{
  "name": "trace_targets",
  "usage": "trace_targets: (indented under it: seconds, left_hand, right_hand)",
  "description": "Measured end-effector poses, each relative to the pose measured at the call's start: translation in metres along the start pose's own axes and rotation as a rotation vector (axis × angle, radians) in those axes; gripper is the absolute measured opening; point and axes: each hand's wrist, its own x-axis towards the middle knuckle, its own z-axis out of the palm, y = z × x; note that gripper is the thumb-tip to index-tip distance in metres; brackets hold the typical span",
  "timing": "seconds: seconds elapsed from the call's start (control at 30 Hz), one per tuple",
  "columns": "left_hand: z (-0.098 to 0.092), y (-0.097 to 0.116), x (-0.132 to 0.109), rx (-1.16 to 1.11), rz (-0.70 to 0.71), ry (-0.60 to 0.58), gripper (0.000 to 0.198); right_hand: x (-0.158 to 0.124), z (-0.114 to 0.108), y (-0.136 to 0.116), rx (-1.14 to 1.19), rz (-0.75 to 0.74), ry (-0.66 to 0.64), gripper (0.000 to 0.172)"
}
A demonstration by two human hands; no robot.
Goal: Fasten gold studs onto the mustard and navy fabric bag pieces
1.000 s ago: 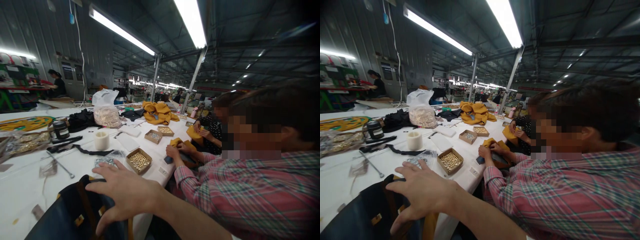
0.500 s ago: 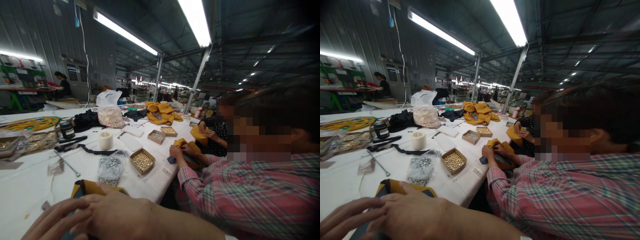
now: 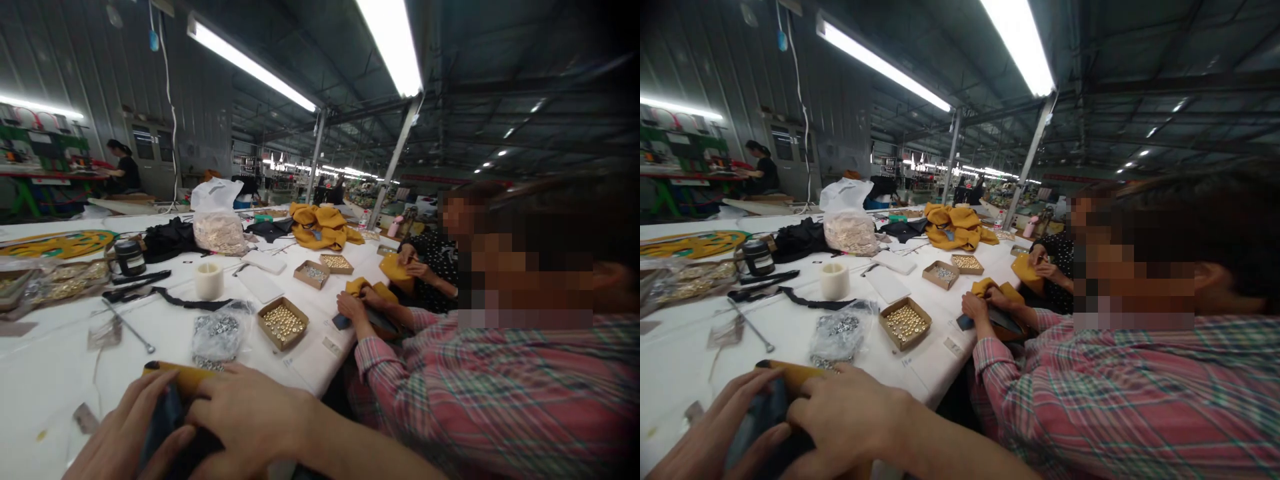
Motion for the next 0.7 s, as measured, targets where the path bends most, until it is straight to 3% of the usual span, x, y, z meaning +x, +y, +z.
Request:
trace_targets:
  seconds: [0.07, 0.13, 0.23, 0.3, 0.4, 0.5, 0.63, 0.7]
  left_hand:
    - [-0.015, 0.006, -0.006, -0.093, -0.095, -0.073, 0.054]
    - [-0.028, 0.015, -0.008, -0.141, -0.125, -0.102, 0.045]
    - [-0.041, 0.027, -0.005, -0.085, -0.053, -0.109, 0.042]
    - [-0.045, 0.035, 0.002, -0.007, 0.026, -0.146, 0.047]
    - [-0.048, 0.043, 0.019, 0.089, 0.144, -0.213, 0.057]
    - [-0.047, 0.048, 0.038, 0.086, 0.215, -0.310, 0.049]
    - [-0.048, 0.049, 0.050, 0.088, 0.129, -0.460, 0.044]
    - [-0.054, 0.048, 0.050, 0.120, 0.088, -0.479, 0.043]
  right_hand:
    - [-0.003, 0.001, -0.004, 0.130, 0.087, 0.012, 0.077]
    - [-0.007, 0.004, -0.007, 0.247, 0.140, 0.086, 0.069]
    - [-0.014, 0.008, -0.010, 0.419, 0.239, 0.160, 0.059]
    - [-0.017, 0.009, -0.012, 0.458, 0.297, 0.184, 0.070]
    - [-0.019, 0.011, -0.019, 0.379, 0.301, 0.196, 0.074]
    - [-0.013, 0.021, -0.031, 0.291, 0.326, 0.207, 0.066]
    - [0.003, 0.044, -0.047, 0.108, 0.456, 0.219, 0.067]
    - [0.012, 0.056, -0.051, 0.048, 0.500, 0.156, 0.087]
